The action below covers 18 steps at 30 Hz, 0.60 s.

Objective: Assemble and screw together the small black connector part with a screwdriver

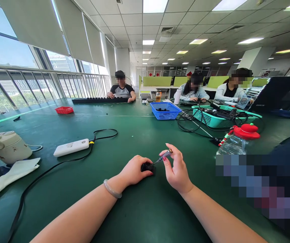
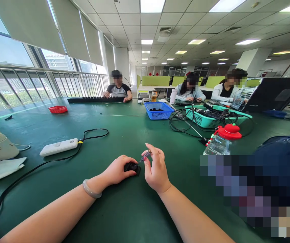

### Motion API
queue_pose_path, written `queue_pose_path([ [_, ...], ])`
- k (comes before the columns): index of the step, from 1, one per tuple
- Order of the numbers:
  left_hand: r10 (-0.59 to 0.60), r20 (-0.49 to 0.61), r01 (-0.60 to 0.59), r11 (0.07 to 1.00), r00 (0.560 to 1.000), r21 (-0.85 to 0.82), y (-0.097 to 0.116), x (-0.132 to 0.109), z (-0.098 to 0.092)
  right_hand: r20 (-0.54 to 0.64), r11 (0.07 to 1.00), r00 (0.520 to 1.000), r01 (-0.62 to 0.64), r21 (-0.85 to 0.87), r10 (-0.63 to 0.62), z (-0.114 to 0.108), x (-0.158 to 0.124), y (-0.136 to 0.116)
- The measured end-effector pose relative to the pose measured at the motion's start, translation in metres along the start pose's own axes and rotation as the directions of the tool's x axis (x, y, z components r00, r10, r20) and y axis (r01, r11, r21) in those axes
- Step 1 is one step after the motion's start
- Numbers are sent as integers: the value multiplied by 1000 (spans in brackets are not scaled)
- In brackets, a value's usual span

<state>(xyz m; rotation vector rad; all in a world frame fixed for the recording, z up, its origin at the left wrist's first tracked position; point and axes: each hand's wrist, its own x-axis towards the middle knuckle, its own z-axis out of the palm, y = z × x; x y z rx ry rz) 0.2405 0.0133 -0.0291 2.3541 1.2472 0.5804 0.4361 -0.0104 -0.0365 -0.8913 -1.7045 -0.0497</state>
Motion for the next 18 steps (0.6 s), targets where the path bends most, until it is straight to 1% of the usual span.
queue_pose_path([
  [6,7,-1,-7,1000,1000,6,1,1,1,-6,998,1000,-3,58,3,-2,0,-1],
  [18,11,-5,-11,1000,1000,11,0,1,1,13,999,1000,10,39,-10,-2,1,-2],
])
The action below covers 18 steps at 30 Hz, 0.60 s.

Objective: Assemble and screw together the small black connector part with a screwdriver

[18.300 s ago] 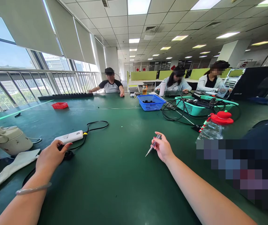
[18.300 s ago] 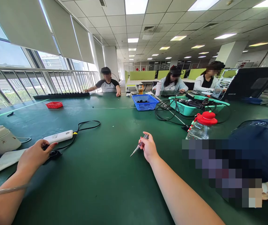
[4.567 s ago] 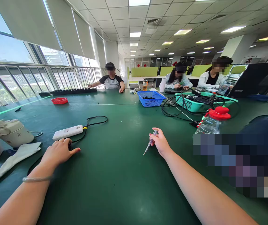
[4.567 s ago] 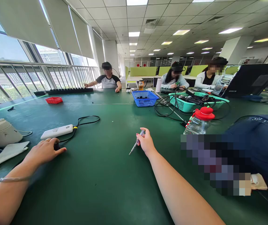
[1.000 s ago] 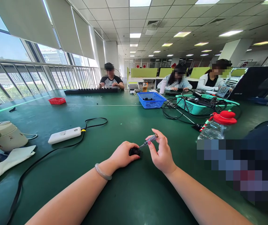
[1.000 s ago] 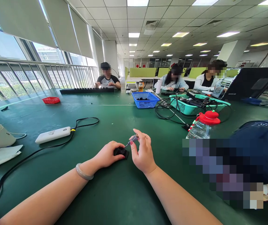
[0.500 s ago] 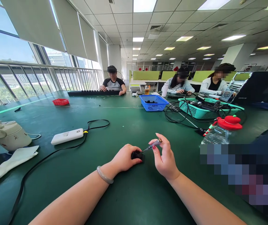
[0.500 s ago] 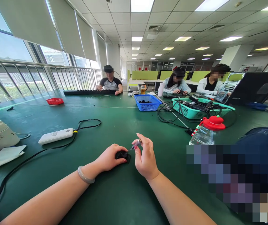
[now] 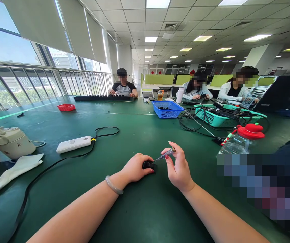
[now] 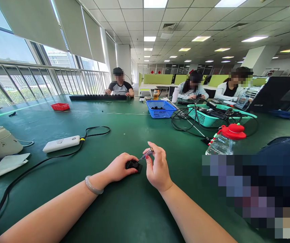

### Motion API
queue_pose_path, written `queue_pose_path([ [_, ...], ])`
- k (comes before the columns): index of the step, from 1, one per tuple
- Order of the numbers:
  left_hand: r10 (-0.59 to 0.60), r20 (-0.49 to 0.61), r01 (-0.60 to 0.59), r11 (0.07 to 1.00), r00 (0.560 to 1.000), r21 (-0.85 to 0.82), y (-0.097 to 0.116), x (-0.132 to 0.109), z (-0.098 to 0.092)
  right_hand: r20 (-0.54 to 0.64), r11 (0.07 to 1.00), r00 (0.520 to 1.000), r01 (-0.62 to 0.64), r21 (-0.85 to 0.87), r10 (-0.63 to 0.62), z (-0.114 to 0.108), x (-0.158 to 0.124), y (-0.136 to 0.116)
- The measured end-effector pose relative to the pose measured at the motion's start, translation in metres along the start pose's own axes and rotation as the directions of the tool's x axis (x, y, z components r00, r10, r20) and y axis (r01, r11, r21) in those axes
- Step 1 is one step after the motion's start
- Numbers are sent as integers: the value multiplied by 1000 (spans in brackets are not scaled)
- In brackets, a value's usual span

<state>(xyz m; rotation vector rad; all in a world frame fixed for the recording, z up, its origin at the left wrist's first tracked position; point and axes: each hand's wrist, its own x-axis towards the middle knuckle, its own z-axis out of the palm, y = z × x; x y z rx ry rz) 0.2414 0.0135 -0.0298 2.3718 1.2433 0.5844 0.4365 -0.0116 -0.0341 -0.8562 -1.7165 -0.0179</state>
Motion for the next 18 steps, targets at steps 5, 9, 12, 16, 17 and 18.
queue_pose_path([
  [5,-2,1,2,1000,1000,-3,1,0,0,5,999,999,-34,0,34,1,-1,1],
  [9,-11,6,11,1000,1000,-4,0,0,0,-26,991,990,-135,9,136,2,-1,4],
  [12,-19,16,19,1000,1000,-1,1,0,-1,-54,976,974,-219,22,219,3,-1,7],
  [16,-10,15,11,1000,1000,-5,1,-1,-1,-63,977,975,-214,5,214,3,-1,6],
  [17,-10,12,11,1000,1000,-7,1,-1,-1,-55,983,981,-186,-4,185,3,-1,4],
  [18,-10,10,11,1000,1000,-9,2,-1,-1,-44,989,988,-149,-15,148,2,-1,3],
])
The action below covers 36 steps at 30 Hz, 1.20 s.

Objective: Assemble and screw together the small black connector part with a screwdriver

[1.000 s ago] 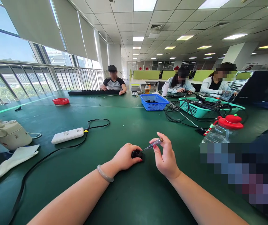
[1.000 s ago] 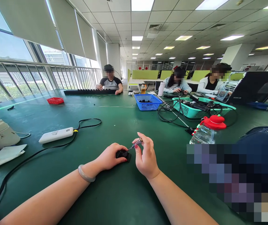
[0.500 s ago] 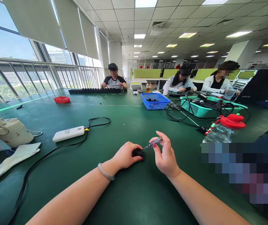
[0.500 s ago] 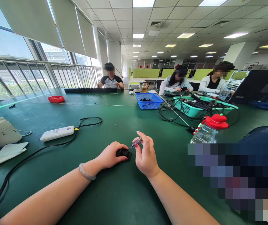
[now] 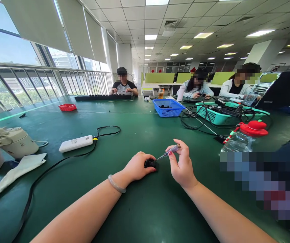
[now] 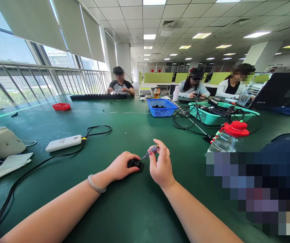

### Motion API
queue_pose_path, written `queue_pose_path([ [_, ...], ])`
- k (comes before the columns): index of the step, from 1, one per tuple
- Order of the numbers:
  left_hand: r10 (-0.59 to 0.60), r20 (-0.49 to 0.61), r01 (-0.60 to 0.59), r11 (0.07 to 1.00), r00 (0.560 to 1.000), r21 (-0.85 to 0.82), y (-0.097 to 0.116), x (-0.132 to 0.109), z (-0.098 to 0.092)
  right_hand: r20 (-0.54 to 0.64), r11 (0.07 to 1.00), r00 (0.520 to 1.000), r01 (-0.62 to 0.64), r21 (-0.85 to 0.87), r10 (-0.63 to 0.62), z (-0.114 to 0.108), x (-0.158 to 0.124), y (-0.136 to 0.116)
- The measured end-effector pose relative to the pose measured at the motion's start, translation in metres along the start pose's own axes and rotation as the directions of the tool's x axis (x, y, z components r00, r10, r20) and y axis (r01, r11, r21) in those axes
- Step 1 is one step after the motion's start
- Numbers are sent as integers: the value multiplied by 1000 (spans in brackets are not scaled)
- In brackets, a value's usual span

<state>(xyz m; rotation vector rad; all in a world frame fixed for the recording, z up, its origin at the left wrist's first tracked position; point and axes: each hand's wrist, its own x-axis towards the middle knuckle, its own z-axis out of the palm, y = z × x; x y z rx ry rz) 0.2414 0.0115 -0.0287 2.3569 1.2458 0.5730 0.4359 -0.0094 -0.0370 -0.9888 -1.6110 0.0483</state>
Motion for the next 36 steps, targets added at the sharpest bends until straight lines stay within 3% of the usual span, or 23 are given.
queue_pose_path([
  [6,17,-15,-16,1000,1000,21,-1,0,1,38,953,957,291,-86,-289,-1,2,-8],
  [12,34,-10,-34,999,999,22,-3,2,2,103,922,925,375,-95,-366,-1,3,-9],
  [20,36,-8,-36,999,999,11,-3,3,3,77,925,927,373,-75,-367,-2,3,-9],
  [36,12,-4,-12,1000,1000,17,0,1,0,49,966,969,247,-74,-244,-2,3,-3],
])
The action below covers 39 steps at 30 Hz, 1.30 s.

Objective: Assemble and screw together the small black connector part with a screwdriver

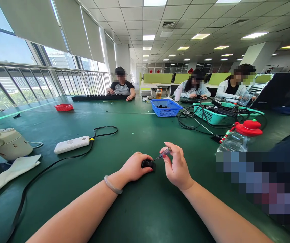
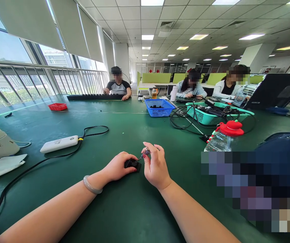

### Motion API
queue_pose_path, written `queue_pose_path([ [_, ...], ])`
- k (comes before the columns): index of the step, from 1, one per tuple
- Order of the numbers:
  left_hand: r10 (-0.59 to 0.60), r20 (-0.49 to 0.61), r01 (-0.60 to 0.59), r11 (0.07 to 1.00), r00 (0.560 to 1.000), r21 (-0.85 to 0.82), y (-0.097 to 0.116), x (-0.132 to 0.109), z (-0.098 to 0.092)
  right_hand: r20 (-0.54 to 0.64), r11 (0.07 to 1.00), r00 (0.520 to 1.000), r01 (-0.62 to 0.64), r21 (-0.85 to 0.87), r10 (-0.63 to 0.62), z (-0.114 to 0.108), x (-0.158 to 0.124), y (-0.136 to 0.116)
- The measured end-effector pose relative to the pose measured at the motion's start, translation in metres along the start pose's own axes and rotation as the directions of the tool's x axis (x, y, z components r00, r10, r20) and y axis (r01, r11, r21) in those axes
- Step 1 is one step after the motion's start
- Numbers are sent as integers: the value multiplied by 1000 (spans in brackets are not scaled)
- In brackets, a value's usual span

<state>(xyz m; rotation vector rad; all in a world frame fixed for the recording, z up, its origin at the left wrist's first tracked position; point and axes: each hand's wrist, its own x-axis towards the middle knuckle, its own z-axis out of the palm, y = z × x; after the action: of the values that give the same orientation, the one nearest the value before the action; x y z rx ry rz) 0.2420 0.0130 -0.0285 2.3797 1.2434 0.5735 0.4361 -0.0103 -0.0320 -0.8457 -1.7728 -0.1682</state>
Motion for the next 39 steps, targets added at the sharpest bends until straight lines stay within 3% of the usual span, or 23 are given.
queue_pose_path([
  [6,-4,3,4,1000,1000,-5,-1,0,0,-25,989,992,-118,89,121,-1,-3,2],
  [11,1,-3,-1,1000,1000,7,-1,0,1,-4,989,997,-74,131,75,0,-4,0],
  [24,-11,-4,11,1000,1000,1,0,0,0,-36,992,991,-126,-8,126,0,0,0],
  [28,-13,-4,13,1000,1000,1,0,-1,1,-20,976,976,-217,18,218,-1,1,1],
  [32,-13,13,13,1000,1000,-11,-3,2,2,19,929,931,-365,55,364,-2,0,5],
  [34,9,-47,-11,999,999,-44,1,6,-5,19,917,919,-395,60,395,-3,0,6],
  [36,66,-216,-91,990,974,-108,13,3,-17,9,917,919,-394,60,394,-3,0,7],
  [37,108,-331,-163,976,938,-144,22,-4,-24,7,921,922,-386,58,386,-3,0,6],
  [39,192,-555,-350,917,809,-192,43,-33,-36,11,931,933,-360,54,360,-2,-1,5],
])
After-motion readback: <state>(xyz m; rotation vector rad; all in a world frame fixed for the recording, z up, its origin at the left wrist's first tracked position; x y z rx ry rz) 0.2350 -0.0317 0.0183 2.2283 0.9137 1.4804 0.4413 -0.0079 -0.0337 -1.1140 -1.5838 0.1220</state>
